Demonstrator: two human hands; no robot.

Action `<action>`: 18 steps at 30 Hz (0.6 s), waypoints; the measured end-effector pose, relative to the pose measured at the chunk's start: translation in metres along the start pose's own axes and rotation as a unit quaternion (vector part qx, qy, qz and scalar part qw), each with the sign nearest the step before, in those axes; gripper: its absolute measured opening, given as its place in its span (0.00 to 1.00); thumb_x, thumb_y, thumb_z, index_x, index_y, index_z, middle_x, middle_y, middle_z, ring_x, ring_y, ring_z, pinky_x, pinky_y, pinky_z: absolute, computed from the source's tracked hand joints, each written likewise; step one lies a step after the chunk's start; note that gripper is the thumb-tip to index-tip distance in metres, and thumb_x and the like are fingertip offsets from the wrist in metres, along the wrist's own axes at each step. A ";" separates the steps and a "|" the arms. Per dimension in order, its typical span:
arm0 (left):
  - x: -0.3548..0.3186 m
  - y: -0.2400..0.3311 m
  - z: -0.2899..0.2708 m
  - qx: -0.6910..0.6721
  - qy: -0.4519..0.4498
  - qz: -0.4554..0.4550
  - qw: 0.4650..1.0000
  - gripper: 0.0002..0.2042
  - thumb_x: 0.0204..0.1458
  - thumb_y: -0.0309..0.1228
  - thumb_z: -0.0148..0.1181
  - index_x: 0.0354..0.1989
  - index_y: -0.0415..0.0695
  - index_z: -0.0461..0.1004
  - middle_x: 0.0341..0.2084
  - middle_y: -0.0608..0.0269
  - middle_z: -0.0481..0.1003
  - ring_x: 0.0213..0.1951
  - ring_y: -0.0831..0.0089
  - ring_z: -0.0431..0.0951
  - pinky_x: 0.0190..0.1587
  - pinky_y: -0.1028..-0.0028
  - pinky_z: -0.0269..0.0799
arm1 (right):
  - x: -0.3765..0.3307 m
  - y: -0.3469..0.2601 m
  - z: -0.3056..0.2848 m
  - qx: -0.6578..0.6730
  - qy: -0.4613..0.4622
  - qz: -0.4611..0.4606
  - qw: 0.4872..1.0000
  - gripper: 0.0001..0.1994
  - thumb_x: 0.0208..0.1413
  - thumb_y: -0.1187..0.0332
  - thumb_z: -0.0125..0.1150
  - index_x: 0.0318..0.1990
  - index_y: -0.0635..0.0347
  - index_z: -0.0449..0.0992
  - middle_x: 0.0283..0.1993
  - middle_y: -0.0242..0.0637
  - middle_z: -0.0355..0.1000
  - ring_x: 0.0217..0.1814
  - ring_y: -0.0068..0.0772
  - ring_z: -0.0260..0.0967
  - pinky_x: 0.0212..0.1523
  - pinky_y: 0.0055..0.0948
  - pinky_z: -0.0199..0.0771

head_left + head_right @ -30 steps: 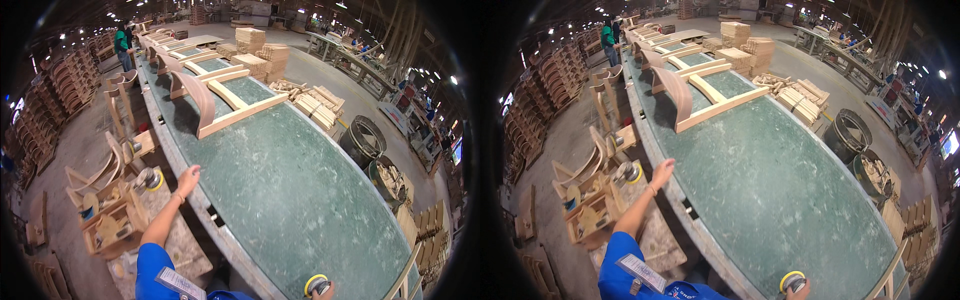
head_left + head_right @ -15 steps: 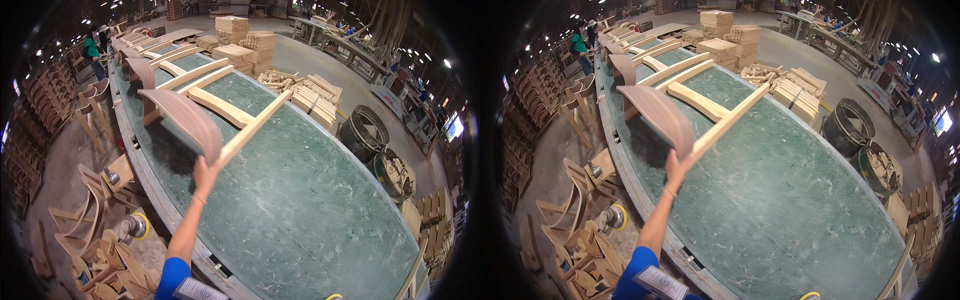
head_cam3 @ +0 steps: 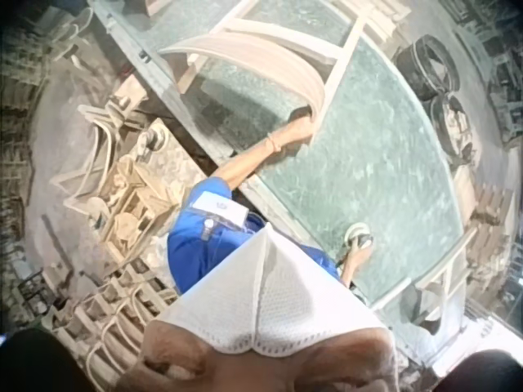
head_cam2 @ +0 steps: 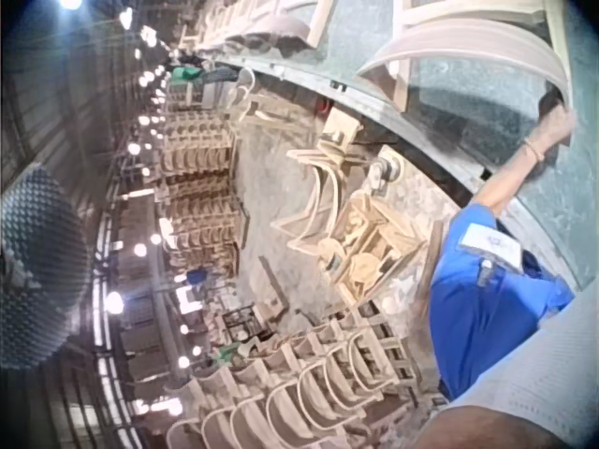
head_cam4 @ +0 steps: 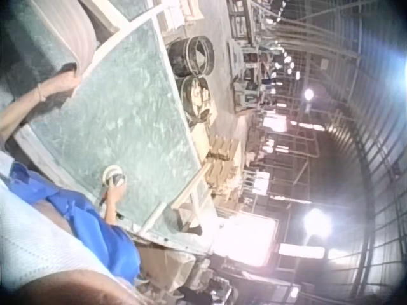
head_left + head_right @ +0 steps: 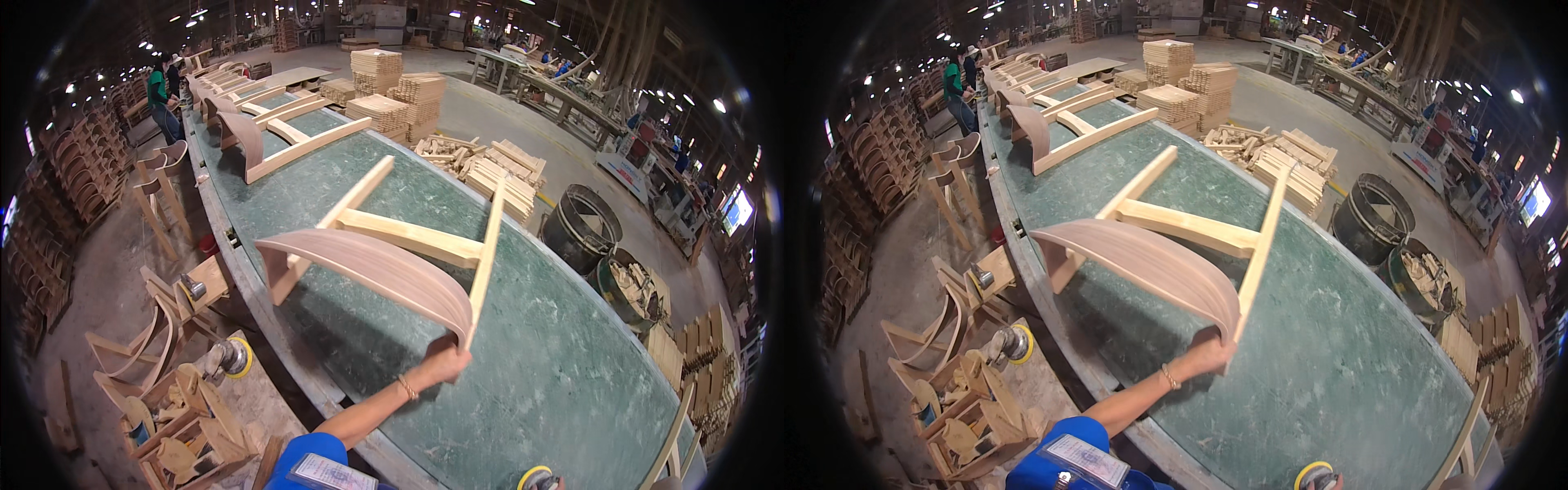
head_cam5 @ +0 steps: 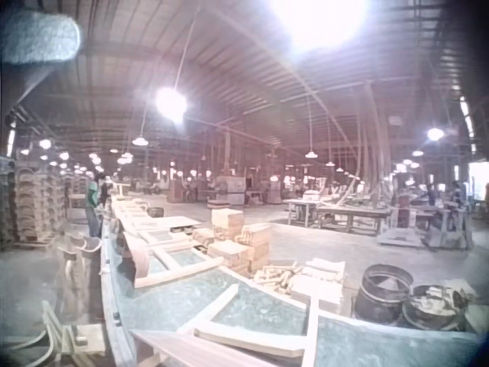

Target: The person sands curved wooden chair parts using a handheld orbital sander. They repeatedly pick up pieces, sand flat and curved surfaces, flip the parts, and place them back on the workbench or floor.

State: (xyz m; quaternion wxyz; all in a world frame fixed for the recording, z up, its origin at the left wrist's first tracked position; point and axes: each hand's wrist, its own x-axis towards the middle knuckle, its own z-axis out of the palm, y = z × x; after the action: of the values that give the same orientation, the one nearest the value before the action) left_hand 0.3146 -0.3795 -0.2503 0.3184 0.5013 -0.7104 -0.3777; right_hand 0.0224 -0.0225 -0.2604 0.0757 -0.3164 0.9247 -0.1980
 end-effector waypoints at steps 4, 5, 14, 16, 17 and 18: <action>-0.082 0.097 0.002 -0.111 -0.089 0.119 0.983 0.18 0.48 0.36 0.52 0.45 0.38 0.70 0.40 0.44 0.74 0.44 0.50 0.73 0.48 0.62 0.68 | 0.017 0.061 0.016 0.084 0.070 -0.063 0.992 0.39 0.33 0.71 0.66 0.60 0.65 0.61 0.58 0.50 0.63 0.61 0.51 0.59 0.63 0.40 0.56; -0.108 0.118 -0.016 -0.143 -0.109 0.129 0.975 0.20 0.48 0.34 0.53 0.49 0.38 0.68 0.44 0.47 0.73 0.47 0.55 0.72 0.51 0.64 0.66 | 0.019 0.064 0.023 0.112 0.035 -0.070 0.991 0.40 0.32 0.70 0.68 0.60 0.63 0.62 0.59 0.48 0.63 0.62 0.49 0.58 0.64 0.38 0.55; -0.214 0.178 -0.133 -0.683 -0.123 0.050 0.719 0.40 0.41 0.37 0.59 0.63 0.32 0.50 0.51 0.42 0.63 0.48 0.58 0.71 0.50 0.63 0.73 | 0.045 0.020 -0.086 0.408 0.027 -0.080 0.909 0.35 0.41 0.70 0.66 0.61 0.60 0.61 0.55 0.44 0.64 0.55 0.36 0.64 0.57 0.33 0.63; -0.225 0.176 -0.140 -0.640 -0.125 0.053 0.756 0.40 0.42 0.37 0.59 0.63 0.33 0.48 0.53 0.40 0.60 0.48 0.57 0.71 0.50 0.63 0.73 | 0.033 -0.020 -0.144 0.470 0.037 -0.137 0.871 0.35 0.42 0.73 0.65 0.63 0.58 0.61 0.55 0.42 0.64 0.54 0.35 0.64 0.58 0.32 0.62; -0.225 0.173 -0.133 -0.646 -0.132 0.056 0.750 0.41 0.42 0.37 0.59 0.63 0.33 0.47 0.54 0.39 0.59 0.48 0.57 0.71 0.50 0.62 0.73 | 0.030 -0.033 -0.166 0.480 0.055 -0.169 0.859 0.35 0.43 0.74 0.64 0.63 0.57 0.61 0.54 0.42 0.64 0.54 0.34 0.64 0.58 0.32 0.62; -0.225 0.169 -0.126 -0.651 -0.136 0.059 0.745 0.41 0.43 0.37 0.59 0.64 0.33 0.46 0.54 0.39 0.58 0.49 0.57 0.70 0.50 0.62 0.73 | 0.027 -0.042 -0.179 0.471 0.054 -0.187 0.860 0.35 0.43 0.74 0.65 0.63 0.56 0.61 0.53 0.41 0.64 0.53 0.34 0.64 0.57 0.32 0.63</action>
State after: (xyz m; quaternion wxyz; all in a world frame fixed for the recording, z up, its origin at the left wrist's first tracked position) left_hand 0.4062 -0.1567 -0.0582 0.4886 0.0728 -0.3560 -0.7933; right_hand -0.0233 -0.0120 -0.0804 0.1272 -0.3989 0.6468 -0.6374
